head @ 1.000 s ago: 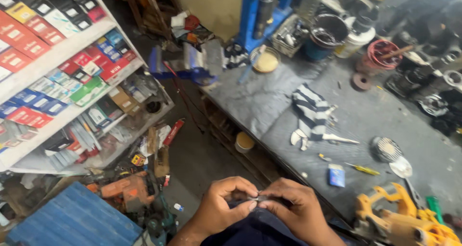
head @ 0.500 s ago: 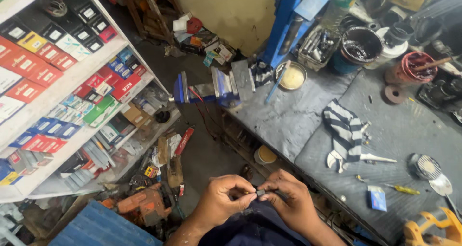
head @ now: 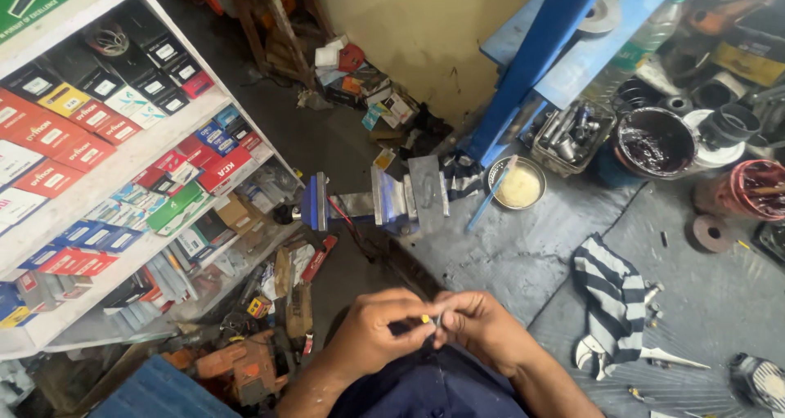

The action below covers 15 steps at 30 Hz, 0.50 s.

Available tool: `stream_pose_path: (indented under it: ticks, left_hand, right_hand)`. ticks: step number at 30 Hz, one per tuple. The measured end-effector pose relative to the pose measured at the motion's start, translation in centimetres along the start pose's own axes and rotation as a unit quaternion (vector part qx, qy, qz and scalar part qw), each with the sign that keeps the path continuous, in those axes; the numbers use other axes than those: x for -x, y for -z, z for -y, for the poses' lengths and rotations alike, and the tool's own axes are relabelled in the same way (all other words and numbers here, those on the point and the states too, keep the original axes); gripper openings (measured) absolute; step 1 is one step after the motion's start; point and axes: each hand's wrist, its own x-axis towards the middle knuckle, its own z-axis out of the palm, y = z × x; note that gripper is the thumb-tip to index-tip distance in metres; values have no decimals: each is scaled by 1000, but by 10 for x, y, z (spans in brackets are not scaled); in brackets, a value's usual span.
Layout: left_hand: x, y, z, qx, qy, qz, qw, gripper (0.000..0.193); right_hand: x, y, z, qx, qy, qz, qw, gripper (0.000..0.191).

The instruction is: The person assembles a small mechanical component by inserting a pin into a yellow housing, then uses sandpaper to smooth the pin and a screwdriver to adjust the assembly. The person repeatedly checks fit and alignment while working at a cluttered workbench.

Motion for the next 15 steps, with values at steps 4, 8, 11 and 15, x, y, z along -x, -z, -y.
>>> stream_pose_path:
  ticks: [4, 8, 11, 15]
  left_hand:
    - [-21, 7, 4, -44, -33, -42, 998, 19]
    - [-41, 21, 10, -86, -36, -33, 995, 16]
    - [-54, 24, 14, -83, -18, -18, 996, 16]
    - [-70, 27, 21, -130, -121, -32, 984, 15]
  right_hand:
    - [-23, -2, 10, -45, -39, -93, 994, 24]
    - [-43, -7, 15, -99, -51, -111, 988, 23]
    - [-50, -7, 20, -143, -41, -96, 984, 20]
    - [-59, -3, 23, -111, -9, -162, 980, 18]
